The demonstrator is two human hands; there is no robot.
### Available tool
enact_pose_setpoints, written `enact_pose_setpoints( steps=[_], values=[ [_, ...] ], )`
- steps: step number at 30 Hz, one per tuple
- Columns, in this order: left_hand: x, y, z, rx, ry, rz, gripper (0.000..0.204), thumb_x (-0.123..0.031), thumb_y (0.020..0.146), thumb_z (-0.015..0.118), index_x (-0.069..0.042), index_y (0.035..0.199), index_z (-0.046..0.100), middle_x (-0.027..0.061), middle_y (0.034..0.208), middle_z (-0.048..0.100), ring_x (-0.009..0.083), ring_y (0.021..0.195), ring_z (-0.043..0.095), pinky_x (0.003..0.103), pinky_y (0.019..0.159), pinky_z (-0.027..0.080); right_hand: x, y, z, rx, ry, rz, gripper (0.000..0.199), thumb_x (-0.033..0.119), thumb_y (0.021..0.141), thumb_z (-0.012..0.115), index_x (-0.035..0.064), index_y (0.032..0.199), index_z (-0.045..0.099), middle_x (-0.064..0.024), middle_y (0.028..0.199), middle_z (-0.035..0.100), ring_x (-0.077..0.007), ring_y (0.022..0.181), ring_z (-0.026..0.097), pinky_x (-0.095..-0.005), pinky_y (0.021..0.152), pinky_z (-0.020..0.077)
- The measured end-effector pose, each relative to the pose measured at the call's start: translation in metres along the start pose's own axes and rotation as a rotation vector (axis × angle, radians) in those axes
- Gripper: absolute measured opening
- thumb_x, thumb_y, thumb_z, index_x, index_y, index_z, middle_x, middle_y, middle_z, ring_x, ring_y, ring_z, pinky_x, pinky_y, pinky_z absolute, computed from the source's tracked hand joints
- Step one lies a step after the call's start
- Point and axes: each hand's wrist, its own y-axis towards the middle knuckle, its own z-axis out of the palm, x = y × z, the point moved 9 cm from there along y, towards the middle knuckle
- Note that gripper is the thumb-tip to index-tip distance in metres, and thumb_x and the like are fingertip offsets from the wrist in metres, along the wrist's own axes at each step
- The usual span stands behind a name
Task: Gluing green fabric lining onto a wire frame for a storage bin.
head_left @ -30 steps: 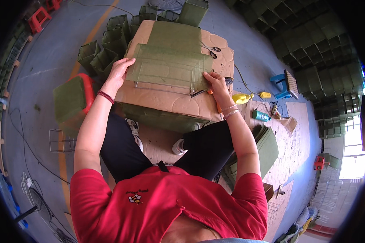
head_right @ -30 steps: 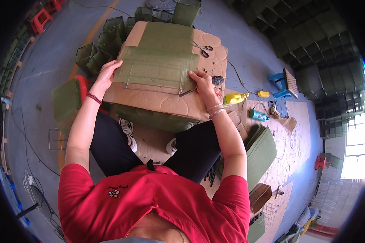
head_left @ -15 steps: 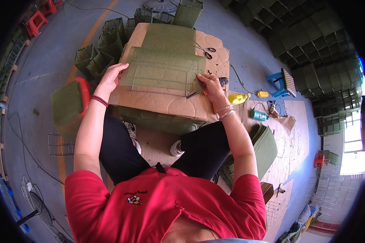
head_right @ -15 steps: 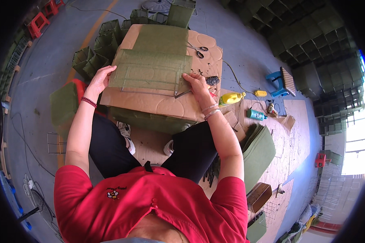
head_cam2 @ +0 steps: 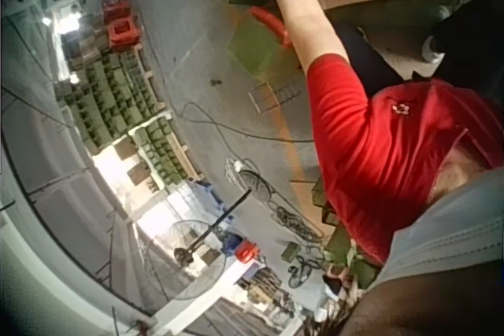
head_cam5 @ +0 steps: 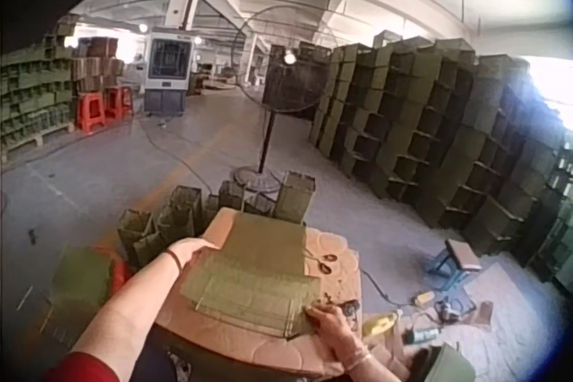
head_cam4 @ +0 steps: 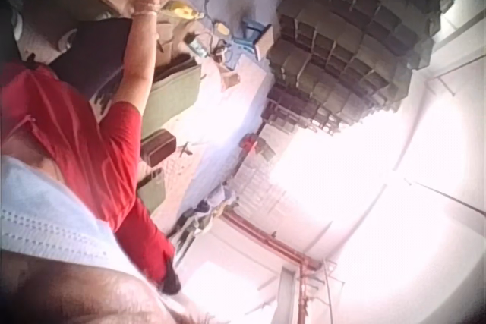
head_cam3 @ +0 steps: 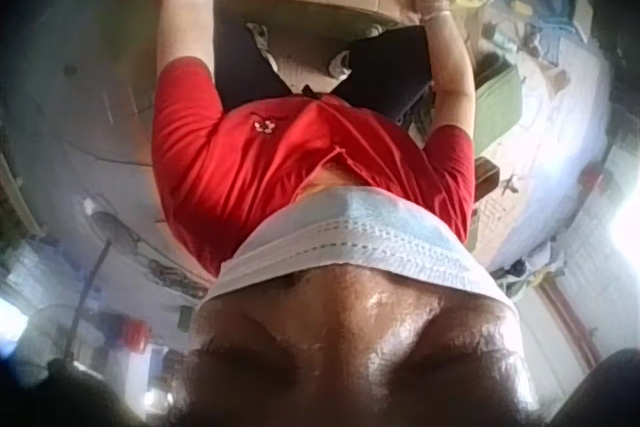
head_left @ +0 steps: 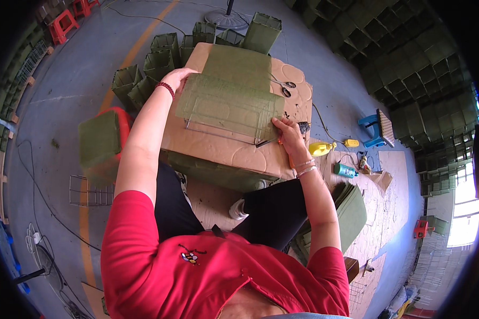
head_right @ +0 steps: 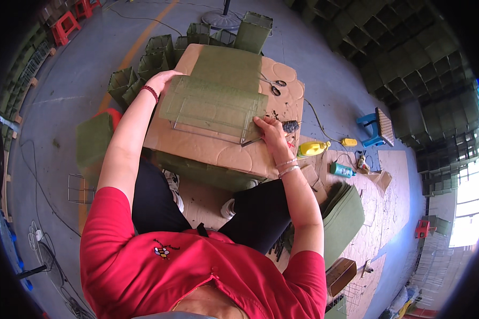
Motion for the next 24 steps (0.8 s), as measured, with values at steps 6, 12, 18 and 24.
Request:
enact_pose_setpoints(
  steps=[6, 12, 18, 24],
  values=[
    [0.011, 0.025, -0.026, 0.011, -0.189, 0.031, 0.033, -0.018, 0.073, 0.078, -0.003, 0.097, 0.061, 0.0094, 0.092, 0.067, 0.0243, 0.082, 0.065, 0.044, 0.076, 0.053, 0.009, -0.006, 0.014, 0.019, -0.023, 0.028, 0.012, 0.017, 0.088, 0.064, 0.0055, 0.087, 0.066, 0.0019, 0.074, 0.065, -0.006, 0.059, 0.058, -0.0192, 0.055, 0.0461],
    [0.017, 0.018, -0.017, 0.113, -0.183, 0.069, 0.057, -0.047, 0.076, 0.074, -0.003, 0.108, 0.057, 0.0118, 0.104, 0.061, 0.024, 0.104, 0.057, 0.046, 0.088, 0.046, -0.009, 0.009, -0.004, -0.041, -0.048, 0.039, 0.012, 0.019, 0.088, 0.064, 0.0076, 0.086, 0.066, 0.0044, 0.071, 0.061, -0.0042, 0.056, 0.051, -0.019, 0.05, 0.0383],
    [0.013, -0.104, -0.008, 0.0, 0.177, 0.062, 0.065, -0.062, 0.081, 0.06, -0.004, 0.111, 0.059, 0.0037, 0.098, 0.065, 0.0113, 0.088, 0.061, 0.027, 0.077, 0.049, -0.01, 0.014, 0.002, 0.042, 0.096, -0.009, 0.014, 0.017, 0.088, 0.064, 0.0029, 0.087, 0.064, 0.0008, 0.075, 0.063, -0.0058, 0.058, 0.055, -0.0197, 0.053, 0.0438],
    [0.024, -0.144, 0.011, 0.093, 0.43, 0.363, 0.031, -0.031, 0.082, 0.071, -0.006, 0.099, 0.064, -0.0003, 0.09, 0.065, 0.0055, 0.081, 0.06, 0.021, 0.07, 0.047, 0.007, 0.022, 0.009, 0.076, 0.075, -0.039, 0.016, 0.015, 0.089, 0.063, -0.001, 0.089, 0.064, -0.003, 0.076, 0.065, -0.0092, 0.062, 0.06, -0.0219, 0.056, 0.0494]
  ],
)
